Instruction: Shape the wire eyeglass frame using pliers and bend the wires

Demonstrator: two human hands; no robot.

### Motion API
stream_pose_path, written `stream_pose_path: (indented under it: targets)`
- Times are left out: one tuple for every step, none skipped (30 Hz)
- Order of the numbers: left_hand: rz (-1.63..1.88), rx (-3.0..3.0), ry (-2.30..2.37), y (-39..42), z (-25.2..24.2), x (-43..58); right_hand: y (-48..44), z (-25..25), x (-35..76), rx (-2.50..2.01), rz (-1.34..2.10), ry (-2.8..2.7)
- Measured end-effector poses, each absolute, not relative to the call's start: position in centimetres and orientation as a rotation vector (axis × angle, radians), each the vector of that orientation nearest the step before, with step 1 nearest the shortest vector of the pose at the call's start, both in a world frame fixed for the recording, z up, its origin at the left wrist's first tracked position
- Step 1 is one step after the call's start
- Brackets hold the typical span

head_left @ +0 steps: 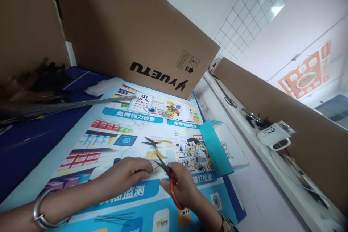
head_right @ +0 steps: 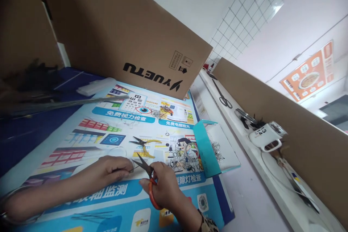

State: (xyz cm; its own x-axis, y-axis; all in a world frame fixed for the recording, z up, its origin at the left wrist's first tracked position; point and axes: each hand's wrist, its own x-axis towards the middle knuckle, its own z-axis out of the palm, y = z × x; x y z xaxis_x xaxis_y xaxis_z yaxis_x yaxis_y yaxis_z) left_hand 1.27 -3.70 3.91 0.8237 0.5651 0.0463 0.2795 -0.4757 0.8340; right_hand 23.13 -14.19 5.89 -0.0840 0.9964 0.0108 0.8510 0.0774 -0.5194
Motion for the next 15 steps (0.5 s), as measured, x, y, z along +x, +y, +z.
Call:
stream_pose_path:
  targets:
    - [0.39,2.094,0.612,-3.69,4.0,1.38,-14.33,5.83,23.21,-1.843,0.535,-1.989]
    - [0.382,2.097,0.609,-3.69,4.05,1.46,-14.44,5.75,23.28,-1.848,0.521,-1.978]
    - [0.376,2.098,0.609,-3.71,4.08,1.52,-14.53,5.67,23.33,-1.849,0.509,-1.967]
    - [0.37,2.097,0.609,-3.73,4.09,1.56,-14.58,5.58,23.35,-1.848,0.5,-1.959]
    - [0.366,2.094,0.611,-3.76,4.07,1.59,-14.6,5.5,23.36,-1.843,0.493,-1.954]
    - [0.365,2.09,0.612,-3.78,4.04,1.62,-14.59,5.44,23.35,-1.838,0.489,-1.955]
    - [0.367,2.089,0.612,-3.79,3.98,1.66,-14.56,5.4,23.34,-1.832,0.487,-1.959]
    - [0.37,2.091,0.611,-3.79,3.92,1.7,-14.52,5.38,23.32,-1.828,0.486,-1.965]
    - [0.372,2.094,0.609,-3.78,3.86,1.75,-14.46,5.38,23.3,-1.825,0.486,-1.968]
    - [0.374,2.096,0.609,-3.77,3.79,1.79,-14.4,5.4,23.28,-1.823,0.487,-1.967]
    - [0.376,2.096,0.61,-3.75,3.73,1.83,-14.35,5.43,23.26,-1.824,0.485,-1.962]
    - [0.375,2.094,0.612,-3.72,3.68,1.87,-14.31,5.47,23.26,-1.829,0.486,-1.955]
    - [0.372,2.091,0.614,-3.71,3.63,1.91,-14.28,5.49,23.26,-1.836,0.488,-1.947]
    - [0.37,2.091,0.615,-3.69,3.61,1.95,-14.28,5.5,23.27,-1.842,0.493,-1.938]
    - [0.368,2.093,0.614,-3.68,3.6,2.0,-14.3,5.47,23.28,-1.849,0.5,-1.928]
